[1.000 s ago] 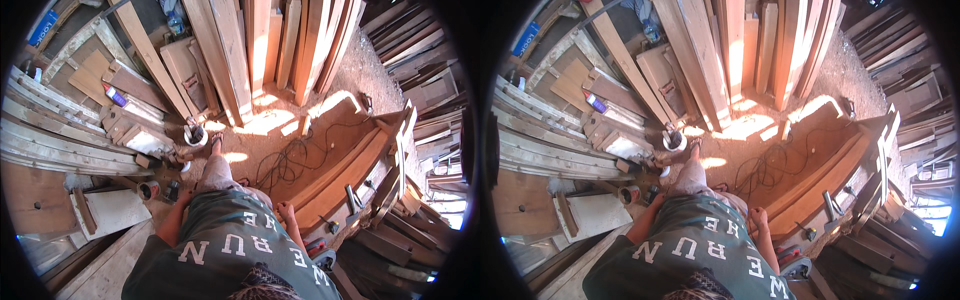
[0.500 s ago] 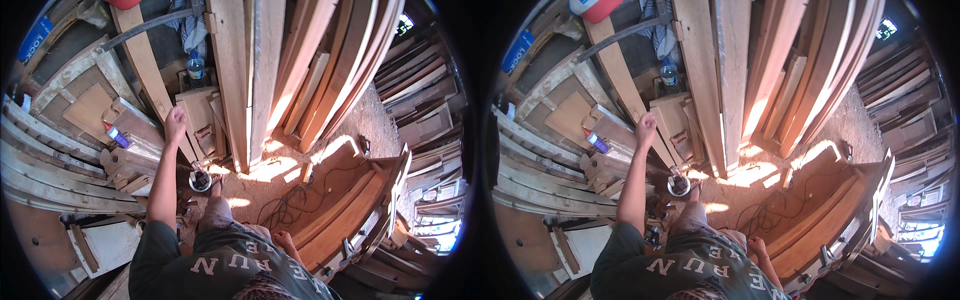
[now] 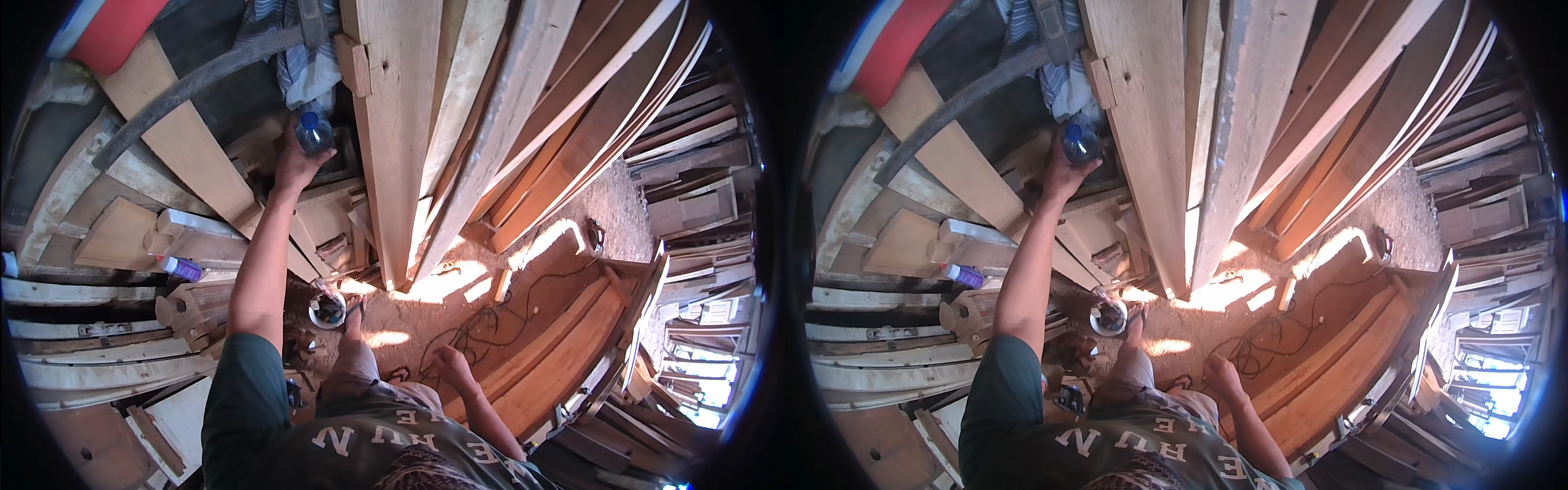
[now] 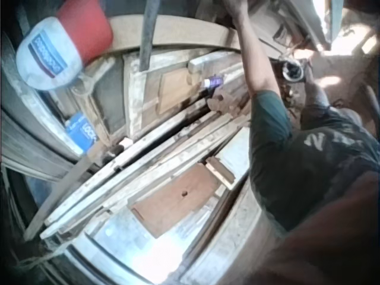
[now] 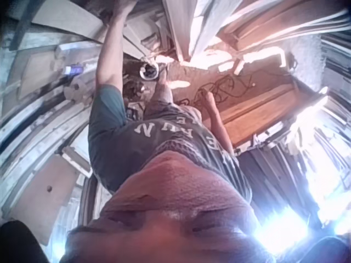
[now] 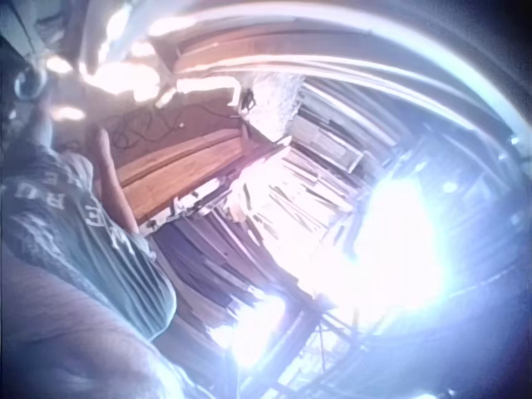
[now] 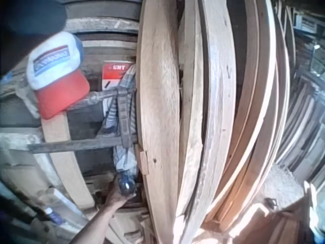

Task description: The person removes the blade from a circular saw, retrieves a new blade from a storage area, and installs it onto the saw. They then tighten the arbor nut to secure the blade in place.

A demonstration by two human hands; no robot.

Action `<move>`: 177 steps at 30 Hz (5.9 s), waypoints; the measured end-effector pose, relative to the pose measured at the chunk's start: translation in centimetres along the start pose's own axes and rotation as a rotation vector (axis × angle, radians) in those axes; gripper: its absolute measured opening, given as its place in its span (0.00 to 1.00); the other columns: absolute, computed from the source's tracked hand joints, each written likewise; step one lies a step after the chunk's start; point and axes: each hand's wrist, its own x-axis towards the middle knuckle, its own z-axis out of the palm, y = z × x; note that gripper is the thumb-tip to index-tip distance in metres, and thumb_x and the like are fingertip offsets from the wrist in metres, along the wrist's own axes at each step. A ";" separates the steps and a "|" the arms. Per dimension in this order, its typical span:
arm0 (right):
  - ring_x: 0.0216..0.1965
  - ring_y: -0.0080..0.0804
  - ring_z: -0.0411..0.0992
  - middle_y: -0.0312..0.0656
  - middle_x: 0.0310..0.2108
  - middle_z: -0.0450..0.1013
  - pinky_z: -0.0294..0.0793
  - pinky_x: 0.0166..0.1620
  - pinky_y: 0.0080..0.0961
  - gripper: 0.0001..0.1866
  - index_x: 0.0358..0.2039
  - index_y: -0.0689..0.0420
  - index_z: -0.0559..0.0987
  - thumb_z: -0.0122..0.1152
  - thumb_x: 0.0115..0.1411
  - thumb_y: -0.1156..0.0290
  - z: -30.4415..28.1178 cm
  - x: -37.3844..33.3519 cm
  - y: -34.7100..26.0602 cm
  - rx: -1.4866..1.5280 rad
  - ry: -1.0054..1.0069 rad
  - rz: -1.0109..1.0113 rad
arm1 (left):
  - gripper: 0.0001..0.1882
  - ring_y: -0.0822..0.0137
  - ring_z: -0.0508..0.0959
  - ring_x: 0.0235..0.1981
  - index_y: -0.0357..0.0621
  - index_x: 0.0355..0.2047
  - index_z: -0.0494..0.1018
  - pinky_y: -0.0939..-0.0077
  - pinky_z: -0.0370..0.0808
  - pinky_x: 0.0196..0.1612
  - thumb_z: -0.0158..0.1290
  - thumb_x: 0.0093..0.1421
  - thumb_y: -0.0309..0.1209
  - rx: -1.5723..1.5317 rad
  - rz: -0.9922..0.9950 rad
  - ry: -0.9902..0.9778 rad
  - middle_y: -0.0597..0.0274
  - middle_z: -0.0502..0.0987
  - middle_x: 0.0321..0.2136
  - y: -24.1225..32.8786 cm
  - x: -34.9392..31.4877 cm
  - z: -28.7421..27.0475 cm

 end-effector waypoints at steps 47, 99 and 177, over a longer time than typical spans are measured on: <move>0.52 0.41 0.72 0.47 0.53 0.73 0.76 0.53 0.37 0.16 0.48 0.58 0.86 0.63 0.61 0.68 -3.9 27.9 -44.7 -1.146 0.451 -0.606 | 0.37 0.52 0.77 0.61 0.36 0.67 0.65 0.62 0.73 0.63 0.67 0.60 0.30 0.168 -0.172 0.169 0.42 0.76 0.58 3.5 -6.3 -2.5; 0.39 0.40 0.78 0.46 0.39 0.78 0.77 0.43 0.33 0.11 0.44 0.60 0.85 0.70 0.60 0.73 15.4 -64.5 34.1 0.799 1.911 1.401 | 0.25 0.60 0.79 0.57 0.36 0.63 0.68 0.65 0.75 0.61 0.60 0.69 0.31 -0.353 0.547 -2.286 0.48 0.79 0.56 64.6 -94.6 24.0; 0.38 0.29 0.76 0.44 0.38 0.80 0.75 0.42 0.28 0.15 0.44 0.66 0.84 0.71 0.61 0.68 12.8 -69.0 40.2 1.056 1.583 0.964 | 0.33 0.63 0.77 0.56 0.40 0.70 0.58 0.67 0.75 0.60 0.60 0.70 0.27 -0.340 0.222 -2.377 0.50 0.77 0.56 63.5 -99.3 22.4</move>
